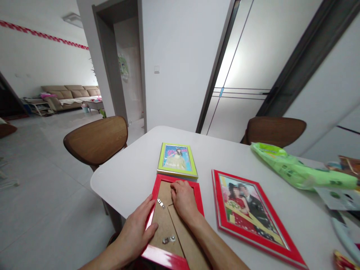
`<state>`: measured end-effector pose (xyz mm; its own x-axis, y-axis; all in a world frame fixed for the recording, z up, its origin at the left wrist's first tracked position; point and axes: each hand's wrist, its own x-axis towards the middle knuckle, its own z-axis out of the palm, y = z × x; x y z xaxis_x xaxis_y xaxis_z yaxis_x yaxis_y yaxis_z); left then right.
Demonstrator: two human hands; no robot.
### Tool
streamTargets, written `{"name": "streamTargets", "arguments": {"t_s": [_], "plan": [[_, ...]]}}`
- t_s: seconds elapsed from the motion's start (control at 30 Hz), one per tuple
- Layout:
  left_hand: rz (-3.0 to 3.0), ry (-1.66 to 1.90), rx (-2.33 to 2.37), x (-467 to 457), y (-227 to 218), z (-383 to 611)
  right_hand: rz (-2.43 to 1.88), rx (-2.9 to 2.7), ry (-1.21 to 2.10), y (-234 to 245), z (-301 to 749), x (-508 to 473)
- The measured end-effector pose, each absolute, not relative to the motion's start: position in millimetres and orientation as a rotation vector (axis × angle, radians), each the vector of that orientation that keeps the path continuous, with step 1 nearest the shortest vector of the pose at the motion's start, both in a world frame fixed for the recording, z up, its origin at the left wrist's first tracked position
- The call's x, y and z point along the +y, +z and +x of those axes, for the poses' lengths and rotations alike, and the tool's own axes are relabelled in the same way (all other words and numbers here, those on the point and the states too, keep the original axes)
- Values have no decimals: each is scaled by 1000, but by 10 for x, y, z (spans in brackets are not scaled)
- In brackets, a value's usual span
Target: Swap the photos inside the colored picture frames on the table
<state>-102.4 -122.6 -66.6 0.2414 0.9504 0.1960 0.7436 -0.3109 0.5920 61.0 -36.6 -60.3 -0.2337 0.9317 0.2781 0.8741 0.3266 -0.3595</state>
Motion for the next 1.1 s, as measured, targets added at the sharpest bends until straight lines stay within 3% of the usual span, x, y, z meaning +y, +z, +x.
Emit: {"name": "streamTargets", "arguments": {"t_s": [0.43, 0.67, 0.9, 1.1], "plan": [[2125, 794, 1557, -1224, -667, -1015, -1742, -2278, 429, -294, 840, -1141], [2049, 809, 1534, -1219, -609, -1038, -1740, -2195, 530, -189, 821, -1097], [1468, 1198, 1282, -1165, -379, -961, -1676, -2160, 471, 95, 728, -1125], [1149, 1222, 1304, -1011, -383, -1245, -1635, -2024, 421, -118, 971, -1017]]}}
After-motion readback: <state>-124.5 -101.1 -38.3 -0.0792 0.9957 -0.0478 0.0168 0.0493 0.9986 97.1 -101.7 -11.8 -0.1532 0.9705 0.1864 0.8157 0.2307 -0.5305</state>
